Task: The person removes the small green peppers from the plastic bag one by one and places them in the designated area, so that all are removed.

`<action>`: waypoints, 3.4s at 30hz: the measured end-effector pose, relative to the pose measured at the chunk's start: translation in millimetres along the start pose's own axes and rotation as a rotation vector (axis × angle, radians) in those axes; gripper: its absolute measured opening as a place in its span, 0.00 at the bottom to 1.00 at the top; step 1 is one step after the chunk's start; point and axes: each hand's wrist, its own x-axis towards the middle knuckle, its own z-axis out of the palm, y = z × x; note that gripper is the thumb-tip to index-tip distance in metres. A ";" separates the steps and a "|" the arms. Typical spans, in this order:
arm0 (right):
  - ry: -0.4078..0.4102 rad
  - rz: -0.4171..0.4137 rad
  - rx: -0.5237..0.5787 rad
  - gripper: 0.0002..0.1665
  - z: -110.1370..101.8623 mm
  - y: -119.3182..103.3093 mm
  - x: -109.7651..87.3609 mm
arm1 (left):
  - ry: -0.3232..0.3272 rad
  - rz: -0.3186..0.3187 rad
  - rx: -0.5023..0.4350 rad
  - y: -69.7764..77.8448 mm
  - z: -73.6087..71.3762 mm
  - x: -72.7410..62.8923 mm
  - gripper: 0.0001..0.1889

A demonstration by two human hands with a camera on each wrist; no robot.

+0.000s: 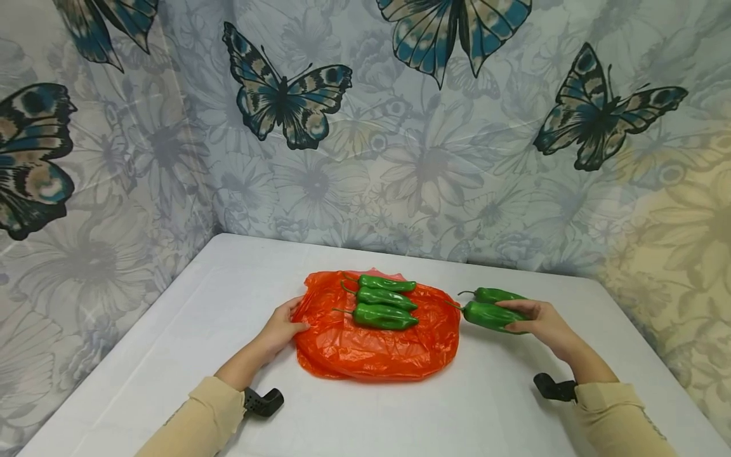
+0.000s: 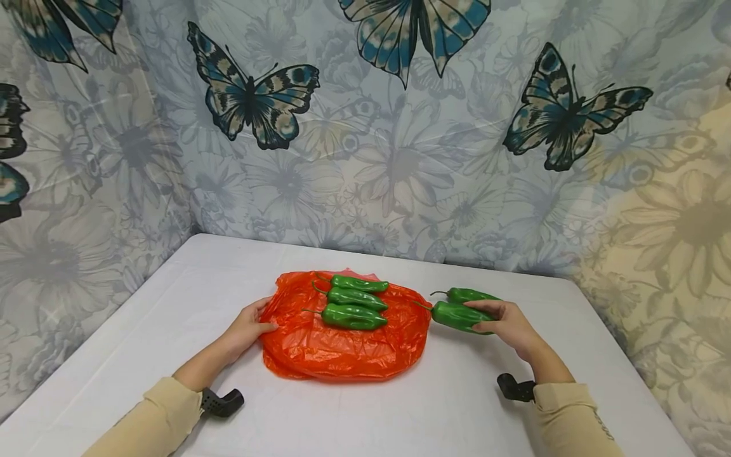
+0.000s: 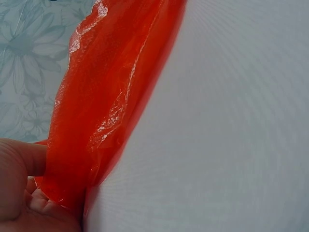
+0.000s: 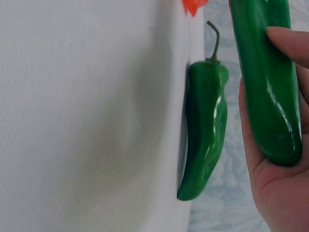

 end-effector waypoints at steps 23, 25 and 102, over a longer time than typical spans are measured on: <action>0.022 0.036 -0.047 0.35 -20.8 19.7 4.9 | -0.009 0.010 -0.002 -2.6 1.5 2.7 0.35; 0.020 0.039 -0.049 0.34 -20.8 21.9 5.5 | -0.011 0.005 -0.006 -2.7 1.8 2.7 0.35; -0.088 0.055 -0.034 0.33 -20.0 41.4 14.5 | 0.000 0.005 0.017 -4.7 -0.5 4.0 0.34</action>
